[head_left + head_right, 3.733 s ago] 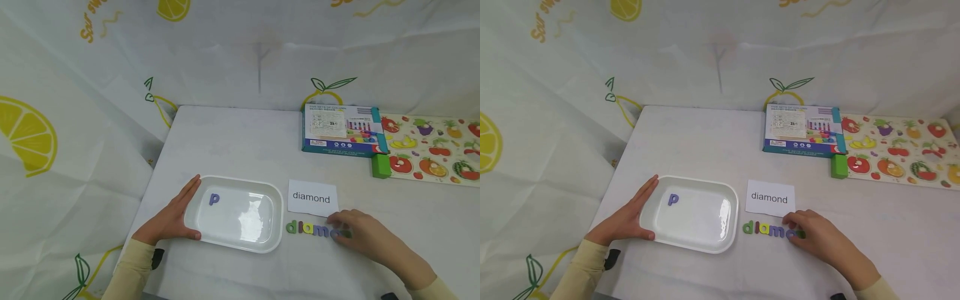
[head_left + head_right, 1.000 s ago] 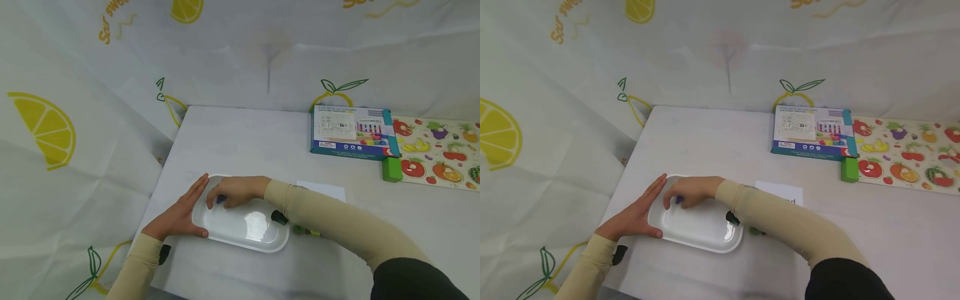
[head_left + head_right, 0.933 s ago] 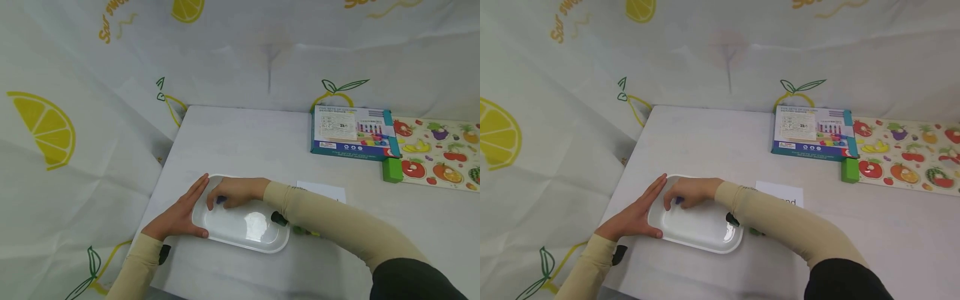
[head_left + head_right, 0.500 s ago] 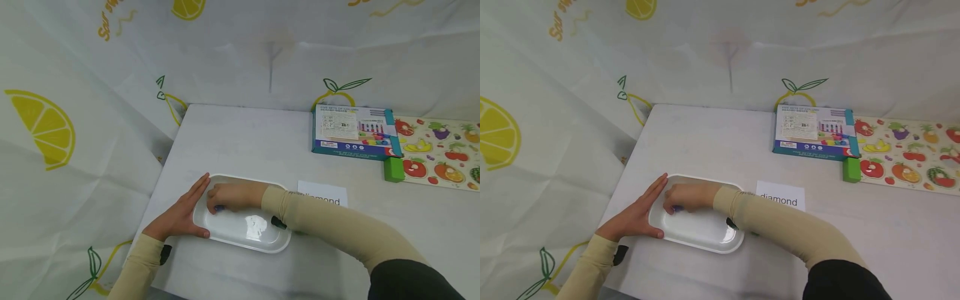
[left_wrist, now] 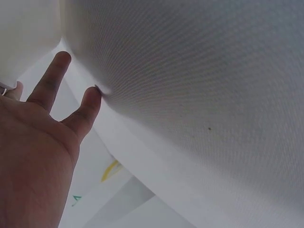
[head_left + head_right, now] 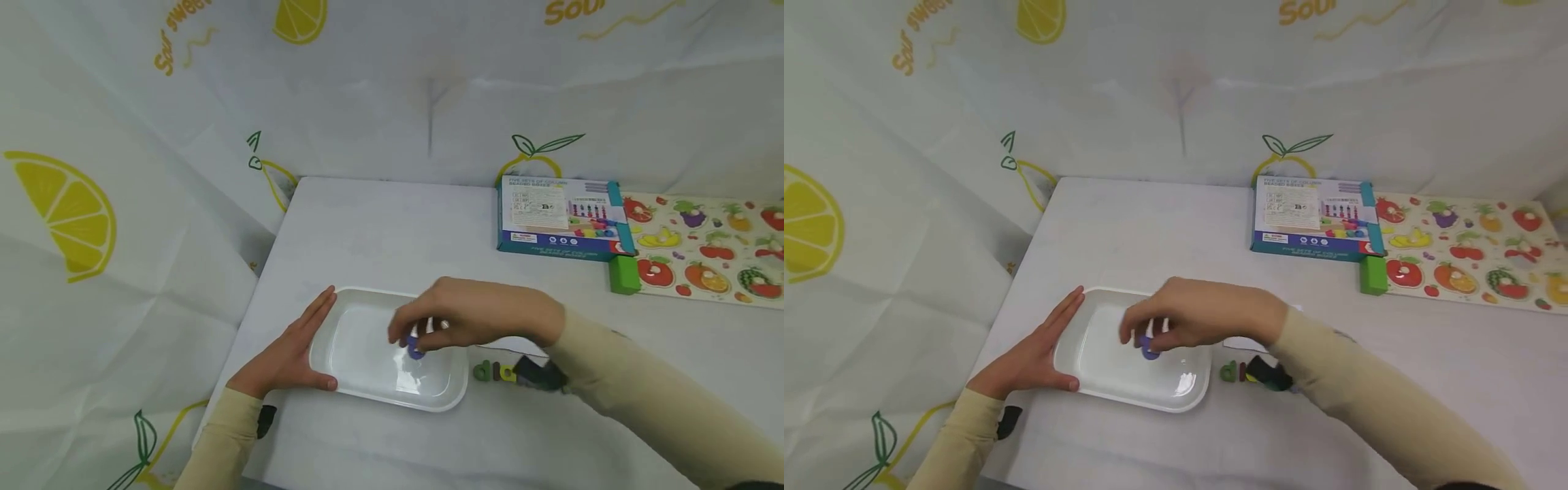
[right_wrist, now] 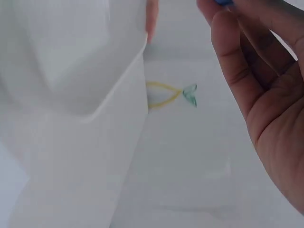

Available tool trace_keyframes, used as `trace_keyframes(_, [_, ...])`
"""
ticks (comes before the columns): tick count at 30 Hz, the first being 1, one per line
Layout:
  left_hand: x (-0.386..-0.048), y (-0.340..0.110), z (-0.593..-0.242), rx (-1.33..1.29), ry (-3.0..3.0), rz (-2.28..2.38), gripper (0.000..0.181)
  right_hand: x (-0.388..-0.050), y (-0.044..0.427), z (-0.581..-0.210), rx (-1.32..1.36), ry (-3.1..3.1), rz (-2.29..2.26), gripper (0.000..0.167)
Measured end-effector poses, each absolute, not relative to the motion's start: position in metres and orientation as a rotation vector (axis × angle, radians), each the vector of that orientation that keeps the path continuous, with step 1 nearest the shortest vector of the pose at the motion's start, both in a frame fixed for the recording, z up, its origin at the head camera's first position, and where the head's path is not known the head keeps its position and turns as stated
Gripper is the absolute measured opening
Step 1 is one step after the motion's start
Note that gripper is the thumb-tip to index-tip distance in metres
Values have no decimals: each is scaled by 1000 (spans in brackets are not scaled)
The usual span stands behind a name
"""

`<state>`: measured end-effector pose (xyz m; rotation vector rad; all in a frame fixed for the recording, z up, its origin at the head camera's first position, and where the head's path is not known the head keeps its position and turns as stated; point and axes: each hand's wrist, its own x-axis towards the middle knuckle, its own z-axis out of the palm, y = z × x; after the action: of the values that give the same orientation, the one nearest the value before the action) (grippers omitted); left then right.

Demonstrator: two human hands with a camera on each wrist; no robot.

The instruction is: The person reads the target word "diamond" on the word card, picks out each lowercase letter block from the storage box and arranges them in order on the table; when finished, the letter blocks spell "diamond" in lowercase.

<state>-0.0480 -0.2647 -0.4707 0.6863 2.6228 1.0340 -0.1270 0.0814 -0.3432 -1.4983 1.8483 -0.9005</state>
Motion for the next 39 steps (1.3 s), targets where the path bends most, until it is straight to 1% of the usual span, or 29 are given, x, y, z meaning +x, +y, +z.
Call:
trace_keyframes(2, [-49, -265, -471, 690, 2625, 1032, 139, -122, 123, -341, -1407, 1944, -1005, 32])
trace_keyframes(4, [-49, -264, -473, 694, 2624, 1028, 140, -114, 164, -347, -1278, 2066, -1074, 34])
trace_keyframes(6, [-48, -264, -474, 688, 2615, 1029, 140, -102, 202, -358, -1106, 2202, -1108, 37])
trace_keyframes(8, [-46, -265, -475, 680, 2607, 1032, 140, -87, 234, -372, -873, 2327, -1098, 42])
trace_keyframes(12, [-46, -267, -476, 675, 2626, 1011, 140, -58, 280, -406, -371, 2484, -1012, 54])
trace_keyframes(15, [-46, -271, -475, 677, 2640, 997, 140, -40, 302, -433, -131, 2513, -957, 54])
trace_keyframes(19, [-47, -277, -475, 673, 2642, 994, 140, -27, 314, -459, -33, 2556, -897, 46])
trace_keyframes(23, [-48, -279, -476, 673, 2638, 999, 139, -22, 308, -473, -7, 2640, -870, 41])
trace_keyframes(34, [-52, -280, -480, 689, 2628, 1011, 139, -20, 286, -478, 65, 2767, -854, 29])
trace_keyframes(39, [-52, -281, -478, 690, 2629, 985, 138, -20, 284, -479, 68, 2769, -847, 28])
